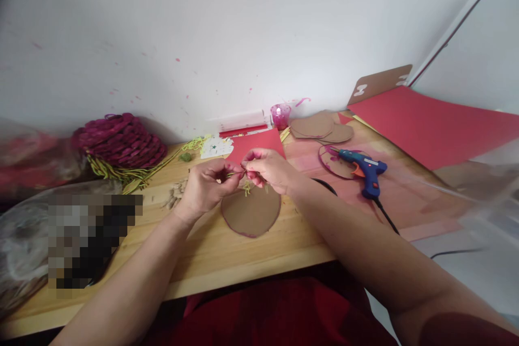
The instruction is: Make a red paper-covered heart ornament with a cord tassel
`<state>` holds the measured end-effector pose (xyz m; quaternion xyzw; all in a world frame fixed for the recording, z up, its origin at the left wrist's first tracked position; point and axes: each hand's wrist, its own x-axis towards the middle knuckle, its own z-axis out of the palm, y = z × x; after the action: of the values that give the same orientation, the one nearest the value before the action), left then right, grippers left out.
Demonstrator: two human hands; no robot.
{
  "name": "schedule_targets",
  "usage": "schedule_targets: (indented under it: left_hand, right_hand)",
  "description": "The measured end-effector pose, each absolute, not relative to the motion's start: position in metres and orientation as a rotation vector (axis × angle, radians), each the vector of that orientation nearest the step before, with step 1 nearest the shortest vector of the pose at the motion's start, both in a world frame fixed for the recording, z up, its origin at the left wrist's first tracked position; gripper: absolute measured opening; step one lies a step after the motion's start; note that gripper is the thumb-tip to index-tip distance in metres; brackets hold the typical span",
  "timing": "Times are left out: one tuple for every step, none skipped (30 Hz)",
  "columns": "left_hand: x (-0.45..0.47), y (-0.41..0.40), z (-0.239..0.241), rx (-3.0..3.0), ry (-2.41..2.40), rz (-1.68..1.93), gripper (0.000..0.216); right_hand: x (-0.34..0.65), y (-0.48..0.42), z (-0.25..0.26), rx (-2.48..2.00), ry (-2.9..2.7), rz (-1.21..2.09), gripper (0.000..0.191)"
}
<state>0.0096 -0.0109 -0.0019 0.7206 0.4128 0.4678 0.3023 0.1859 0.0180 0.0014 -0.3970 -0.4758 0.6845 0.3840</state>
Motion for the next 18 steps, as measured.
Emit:
schedule_targets:
  left_hand:
    - [0.01, -0.01, -0.003, 1.852, 1.071, 1.252, 0.01]
    - [0.011, -0.01, -0.003, 1.792, 1.049, 1.264, 0.01]
    - [0.011, -0.009, -0.004, 1.737, 1.034, 1.281, 0.012]
    - [0.012, -0.009, -0.004, 1.693, 1.032, 1.303, 0.013]
    - [0.012, -0.009, -0.005, 1.663, 1.048, 1.333, 0.013]
    - [0.012, -0.009, -0.006, 1.649, 1.084, 1.367, 0.014]
    - [0.013, -0.008, -0.006, 1.649, 1.135, 1.4, 0.013]
    - [0.012, -0.008, -0.007, 1.667, 1.196, 1.428, 0.012]
    - [0.012, -0.008, -0.008, 1.702, 1.264, 1.45, 0.011]
    - [0.012, -0.009, -0.009, 1.754, 1.334, 1.462, 0.01]
    - [0.011, -0.009, -0.01, 1.817, 1.4, 1.466, 0.009]
    - [0.011, -0.01, -0.01, 1.885, 1.457, 1.464, 0.008]
    - [0.01, -0.01, -0.01, 1.954, 1.504, 1.456, 0.007]
    - [0.009, -0.011, -0.01, 2.02, 1.541, 1.444, 0.007]
    - [0.008, -0.011, -0.009, 2.083, 1.568, 1.426, 0.007]
    - [0.008, -0.012, -0.009, 2.145, 1.592, 1.404, 0.007]
    - [0.007, -0.012, -0.008, 2.204, 1.615, 1.376, 0.007]
    - [0.007, -0.012, -0.008, 2.26, 1.637, 1.338, 0.008]
  right_hand:
    - [0.187, 0.02, 0.001, -0.998, -1.167, 1.82, 0.016]
    - [0.188, 0.021, 0.001, -0.981, -1.124, 1.897, 0.015]
    - [0.189, 0.022, 0.001, -0.963, -1.089, 1.966, 0.015]
    - [0.189, 0.023, 0.0, -0.947, -1.062, 2.02, 0.014]
    - [0.189, 0.023, 0.0, -0.931, -1.045, 2.057, 0.013]
    - [0.188, 0.022, -0.001, -0.917, -1.037, 2.078, 0.012]
    - [0.186, 0.021, -0.002, -0.905, -1.032, 2.085, 0.011]
    - [0.184, 0.02, -0.003, -0.896, -1.028, 2.083, 0.01]
    - [0.182, 0.018, -0.003, -0.887, -1.022, 2.08, 0.01]
    - [0.181, 0.017, -0.004, -0.88, -1.021, 2.073, 0.009]
    - [0.179, 0.015, -0.005, -0.88, -1.028, 2.056, 0.009]
    - [0.178, 0.014, -0.005, -0.885, -1.04, 2.033, 0.009]
    - [0.177, 0.013, -0.005, -0.891, -1.052, 2.009, 0.009]
    - [0.176, 0.012, -0.005, -0.9, -1.066, 1.982, 0.01]
    - [0.176, 0.011, -0.005, -0.916, -1.084, 1.952, 0.01]
    - [0.175, 0.011, -0.004, -0.938, -1.111, 1.918, 0.011]
    - [0.176, 0.01, -0.004, -0.968, -1.148, 1.872, 0.011]
    - [0.176, 0.009, -0.003, -1.007, -1.198, 1.808, 0.011]
